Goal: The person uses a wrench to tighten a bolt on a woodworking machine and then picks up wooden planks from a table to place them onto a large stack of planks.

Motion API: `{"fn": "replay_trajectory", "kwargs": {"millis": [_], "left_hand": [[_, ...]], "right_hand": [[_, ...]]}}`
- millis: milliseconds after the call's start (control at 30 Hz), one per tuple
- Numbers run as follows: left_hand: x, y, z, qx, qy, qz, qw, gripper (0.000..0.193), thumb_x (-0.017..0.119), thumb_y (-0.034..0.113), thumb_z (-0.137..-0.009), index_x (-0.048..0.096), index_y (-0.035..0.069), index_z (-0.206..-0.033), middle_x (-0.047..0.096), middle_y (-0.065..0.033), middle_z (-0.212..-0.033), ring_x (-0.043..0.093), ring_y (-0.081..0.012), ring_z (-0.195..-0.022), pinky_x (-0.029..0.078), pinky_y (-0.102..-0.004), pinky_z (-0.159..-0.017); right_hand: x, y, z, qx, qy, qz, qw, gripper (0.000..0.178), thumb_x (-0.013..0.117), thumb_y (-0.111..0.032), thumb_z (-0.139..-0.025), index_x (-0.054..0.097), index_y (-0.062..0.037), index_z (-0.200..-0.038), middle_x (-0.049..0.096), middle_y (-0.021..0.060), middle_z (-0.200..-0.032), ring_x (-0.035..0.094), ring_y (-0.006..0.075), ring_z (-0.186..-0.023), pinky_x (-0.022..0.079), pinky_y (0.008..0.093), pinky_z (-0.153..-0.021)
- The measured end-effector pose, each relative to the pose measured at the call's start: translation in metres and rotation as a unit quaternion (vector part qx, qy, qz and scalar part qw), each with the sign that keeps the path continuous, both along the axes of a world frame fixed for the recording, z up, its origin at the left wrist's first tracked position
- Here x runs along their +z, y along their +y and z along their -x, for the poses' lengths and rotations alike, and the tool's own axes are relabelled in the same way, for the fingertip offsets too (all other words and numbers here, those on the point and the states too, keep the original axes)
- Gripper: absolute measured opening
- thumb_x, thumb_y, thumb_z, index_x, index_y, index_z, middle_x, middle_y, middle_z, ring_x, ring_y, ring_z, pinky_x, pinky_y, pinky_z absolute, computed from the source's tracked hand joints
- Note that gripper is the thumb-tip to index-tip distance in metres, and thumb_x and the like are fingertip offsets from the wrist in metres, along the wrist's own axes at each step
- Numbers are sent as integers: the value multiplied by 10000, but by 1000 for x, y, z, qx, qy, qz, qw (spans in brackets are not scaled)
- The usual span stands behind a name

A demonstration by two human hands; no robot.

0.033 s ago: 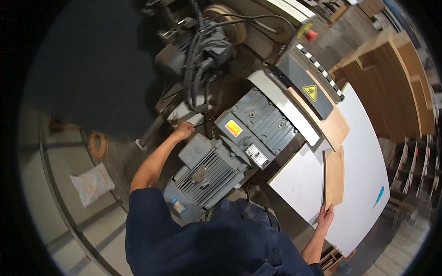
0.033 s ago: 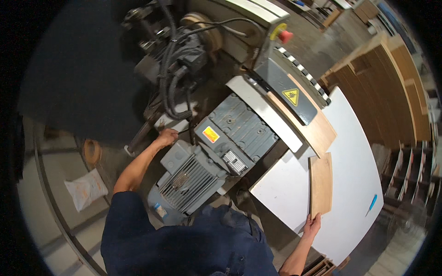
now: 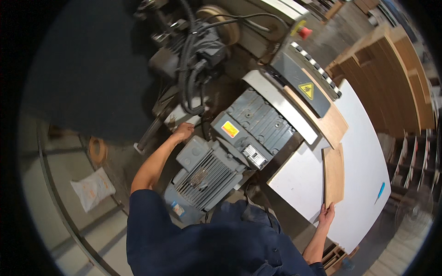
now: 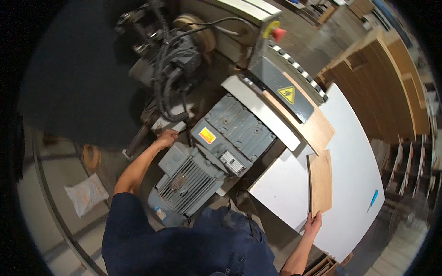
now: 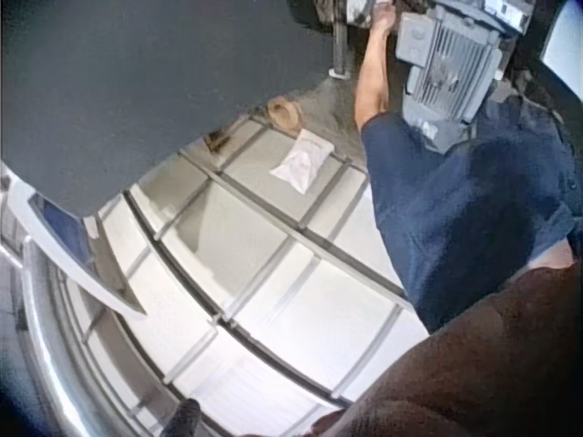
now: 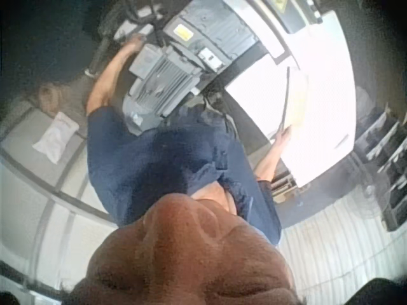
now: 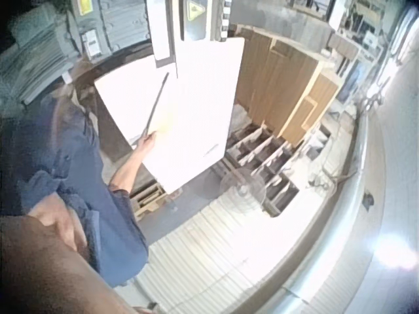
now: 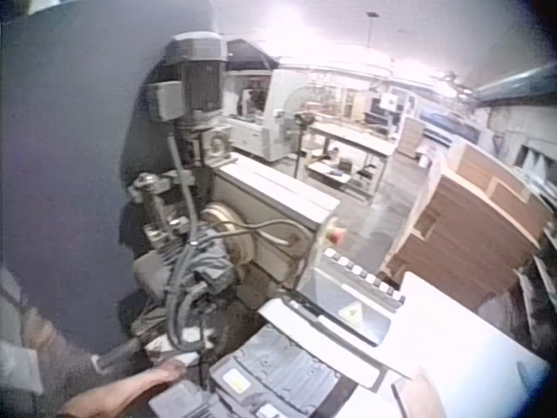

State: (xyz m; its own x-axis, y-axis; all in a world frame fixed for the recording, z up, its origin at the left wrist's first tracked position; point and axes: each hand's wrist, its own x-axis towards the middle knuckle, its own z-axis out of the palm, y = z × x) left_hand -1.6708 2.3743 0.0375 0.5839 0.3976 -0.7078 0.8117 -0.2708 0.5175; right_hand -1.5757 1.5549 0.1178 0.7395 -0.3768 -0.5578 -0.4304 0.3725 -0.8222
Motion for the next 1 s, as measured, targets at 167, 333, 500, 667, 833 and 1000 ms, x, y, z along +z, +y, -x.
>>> {"fn": "replay_trajectory", "kwargs": {"millis": [167, 333, 500, 667, 833, 1000], "left_hand": [[-31, -16, -62, -78, -124, 65, 987, 402, 491, 5, -877, 596, 11, -1265, 671, -119, -1143, 608, -236, -987, 461, -322, -855], [-116, 18, -34, 64, -101, 196, 973, 492, 346, 370, -1030, 525, 33, -1342, 605, -116, -1253, 539, -234, -1123, 425, -319, -937], [-16, -20, -85, -109, -187, 287, 933, 321, 635, 199, -882, 673, 12, -1141, 697, -60, -1061, 629, -158, -943, 474, -294, -865], [81, -31, -36, 9, -24, 180, 983, 286, 600, 200, -920, 685, 7, -1112, 694, -40, -1026, 645, -166, -920, 494, -310, -830], [216, -114, 10, -35, -238, -426, 872, 326, 533, 180, -971, 628, -30, -1202, 694, -93, -1036, 654, -197, -982, 493, -347, -897], [266, -369, -6, 88, -418, -155, 891, 278, 561, 128, -969, 639, -15, -1194, 670, -104, -1118, 611, -169, -1042, 479, -307, -926]], "right_hand": [[11, 6, 11, -29, 2, -4, 1000, 285, 639, -261, -948, 594, -94, -1174, 656, 16, -1138, 605, 156, -1050, 475, 350, -920], [15, 24, -13, 20, 10, -27, 999, 281, 613, -238, -947, 587, -71, -1172, 667, 43, -1113, 631, 179, -994, 488, 352, -874], [23, 16, 12, -18, 3, -41, 999, 262, 640, -213, -925, 598, -69, -1140, 675, 61, -1102, 658, 206, -977, 550, 383, -817], [30, 8, -1, 50, -18, -76, 996, 268, 647, -222, -922, 593, -57, -1125, 679, 59, -1082, 658, 206, -952, 540, 383, -816], [34, -34, -3, 110, -64, -80, 989, 264, 643, -181, -931, 580, -7, -1119, 654, 73, -1066, 628, 169, -961, 513, 345, -879], [56, -71, -9, 173, -84, -117, 974, 222, 674, -150, -908, 589, -13, -1061, 631, 15, -942, 580, 93, -843, 476, 250, -790]]}}
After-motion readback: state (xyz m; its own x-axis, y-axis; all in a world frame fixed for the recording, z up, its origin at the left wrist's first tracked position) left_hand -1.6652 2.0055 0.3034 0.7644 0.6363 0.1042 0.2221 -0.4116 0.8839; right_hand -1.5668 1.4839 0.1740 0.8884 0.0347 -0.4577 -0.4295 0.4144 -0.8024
